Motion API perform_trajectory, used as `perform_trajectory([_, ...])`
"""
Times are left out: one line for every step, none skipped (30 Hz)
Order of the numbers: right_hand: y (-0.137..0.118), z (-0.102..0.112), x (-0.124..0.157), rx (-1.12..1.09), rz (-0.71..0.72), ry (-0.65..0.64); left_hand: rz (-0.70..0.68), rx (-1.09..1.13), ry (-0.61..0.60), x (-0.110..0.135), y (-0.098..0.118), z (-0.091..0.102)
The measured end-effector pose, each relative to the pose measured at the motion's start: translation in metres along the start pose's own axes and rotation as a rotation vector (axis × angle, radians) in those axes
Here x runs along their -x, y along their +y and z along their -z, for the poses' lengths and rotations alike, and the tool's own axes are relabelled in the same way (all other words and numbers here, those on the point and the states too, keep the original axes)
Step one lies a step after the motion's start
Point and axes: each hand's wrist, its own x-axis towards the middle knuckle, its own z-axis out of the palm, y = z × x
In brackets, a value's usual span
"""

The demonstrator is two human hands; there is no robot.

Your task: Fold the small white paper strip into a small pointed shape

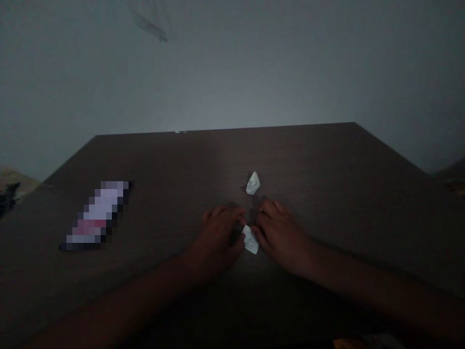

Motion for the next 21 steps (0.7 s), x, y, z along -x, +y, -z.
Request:
perform_trajectory([0.000,0.000,0.000,0.003,0.000,0.000,0.004,0.005,-0.001,0.000,0.000,0.000])
perform_trajectory([0.000,0.000,0.000,0.008,0.003,0.001,0.011,0.011,-0.002,0.000,0.000,-0.001])
perform_trajectory([-0.001,0.000,0.000,0.012,0.008,0.002,0.013,0.017,0.001,-0.001,0.000,-0.001])
perform_trajectory([-0.001,0.000,0.001,0.017,0.010,0.004,0.014,0.023,0.004,0.000,0.000,-0.002])
perform_trajectory([-0.002,0.000,0.001,0.022,0.009,0.008,0.017,0.026,0.006,0.000,0.000,-0.003])
perform_trajectory([-0.002,0.000,0.001,0.024,0.006,0.010,0.019,0.029,0.009,0.000,0.001,-0.004])
perform_trajectory([-0.003,0.001,0.000,0.025,0.001,0.012,0.021,0.027,0.011,0.000,0.001,-0.004])
perform_trajectory([-0.003,0.001,0.000,0.024,-0.006,0.012,0.025,0.020,0.008,0.000,0.002,-0.005])
perform_trajectory([-0.003,0.001,0.000,0.018,-0.012,0.009,0.028,0.008,0.001,0.001,0.004,-0.005])
perform_trajectory([-0.003,0.002,0.000,0.006,-0.016,0.005,0.026,-0.009,-0.008,0.001,0.005,-0.004])
perform_trajectory([-0.003,0.002,-0.001,-0.011,-0.018,0.001,0.011,-0.030,-0.018,0.001,0.006,-0.003])
perform_trajectory([-0.002,0.003,-0.001,-0.031,-0.021,-0.001,-0.015,-0.054,-0.031,0.001,0.008,-0.001])
perform_trajectory([-0.002,0.003,-0.001,-0.052,-0.024,-0.001,-0.044,-0.079,-0.048,0.000,0.009,0.001])
perform_trajectory([-0.001,0.003,-0.001,-0.073,-0.026,0.000,-0.079,-0.104,-0.065,0.000,0.011,0.004])
perform_trajectory([0.000,0.003,-0.001,-0.094,-0.030,0.004,-0.109,-0.132,-0.083,0.001,0.012,0.007])
perform_trajectory([0.000,0.003,-0.001,-0.113,-0.033,0.009,-0.134,-0.161,-0.098,0.001,0.013,0.010])
perform_trajectory([0.001,0.002,-0.001,-0.130,-0.037,0.013,-0.161,-0.191,-0.102,0.002,0.014,0.012])
perform_trajectory([0.002,0.002,-0.001,-0.148,-0.039,0.018,-0.182,-0.221,-0.103,0.003,0.014,0.014])
perform_trajectory([0.003,0.001,-0.001,-0.164,-0.041,0.021,-0.199,-0.248,-0.100,0.004,0.014,0.016])
perform_trajectory([0.005,0.001,-0.001,-0.182,-0.043,0.024,-0.216,-0.272,-0.086,0.005,0.015,0.017])
perform_trajectory([0.007,0.002,-0.001,-0.202,-0.042,0.029,-0.223,-0.295,-0.071,0.007,0.015,0.017])
